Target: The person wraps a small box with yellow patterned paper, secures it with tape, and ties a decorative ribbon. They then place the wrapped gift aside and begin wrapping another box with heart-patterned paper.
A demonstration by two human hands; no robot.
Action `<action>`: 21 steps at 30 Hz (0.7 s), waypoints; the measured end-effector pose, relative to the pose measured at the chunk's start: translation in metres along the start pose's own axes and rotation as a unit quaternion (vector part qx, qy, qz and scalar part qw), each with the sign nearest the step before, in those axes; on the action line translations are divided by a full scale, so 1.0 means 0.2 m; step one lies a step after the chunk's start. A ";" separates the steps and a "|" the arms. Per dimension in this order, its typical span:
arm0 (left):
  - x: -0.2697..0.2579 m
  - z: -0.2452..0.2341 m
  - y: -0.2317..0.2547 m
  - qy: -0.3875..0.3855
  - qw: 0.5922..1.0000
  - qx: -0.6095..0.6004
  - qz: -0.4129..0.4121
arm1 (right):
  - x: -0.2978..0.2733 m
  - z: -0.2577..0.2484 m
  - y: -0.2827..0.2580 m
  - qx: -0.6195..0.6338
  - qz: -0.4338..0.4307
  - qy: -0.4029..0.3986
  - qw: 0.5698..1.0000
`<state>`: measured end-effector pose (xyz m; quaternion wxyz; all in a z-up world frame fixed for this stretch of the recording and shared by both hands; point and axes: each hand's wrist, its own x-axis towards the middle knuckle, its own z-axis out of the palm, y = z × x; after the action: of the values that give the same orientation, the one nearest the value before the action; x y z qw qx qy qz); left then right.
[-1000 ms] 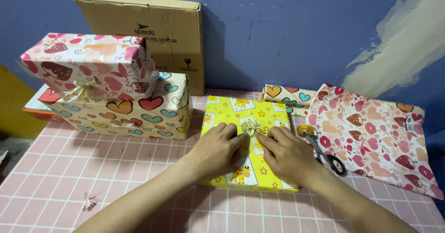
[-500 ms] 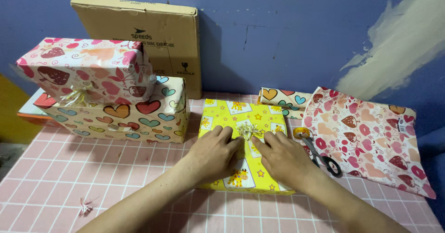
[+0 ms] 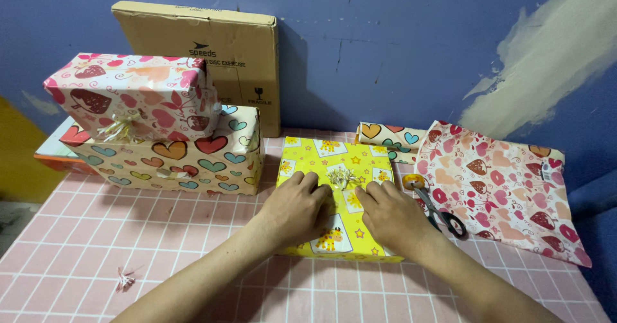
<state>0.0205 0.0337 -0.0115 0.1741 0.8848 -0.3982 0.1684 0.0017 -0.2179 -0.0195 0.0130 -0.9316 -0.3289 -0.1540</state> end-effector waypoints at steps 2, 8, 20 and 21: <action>-0.01 0.00 0.00 0.040 0.999 -0.005 0.018 | 0.00 -0.01 -0.01 -0.005 0.000 0.006 1.000; -0.05 0.02 -0.01 0.059 0.998 0.003 0.034 | 0.03 -0.06 -0.06 -0.035 0.004 -0.052 0.998; -0.04 -0.02 0.01 0.029 0.999 -0.030 -0.015 | 0.14 -0.16 -0.11 -0.057 0.028 -0.194 0.979; -0.04 -0.02 0.02 0.023 0.999 -0.028 -0.018 | 0.14 -0.17 -0.12 -0.056 0.032 -0.204 0.977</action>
<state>0.0125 0.0384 -0.0110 0.2108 0.8825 -0.3825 0.1742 -0.0015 -0.1872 0.0186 -0.1020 -0.9527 -0.2855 0.0216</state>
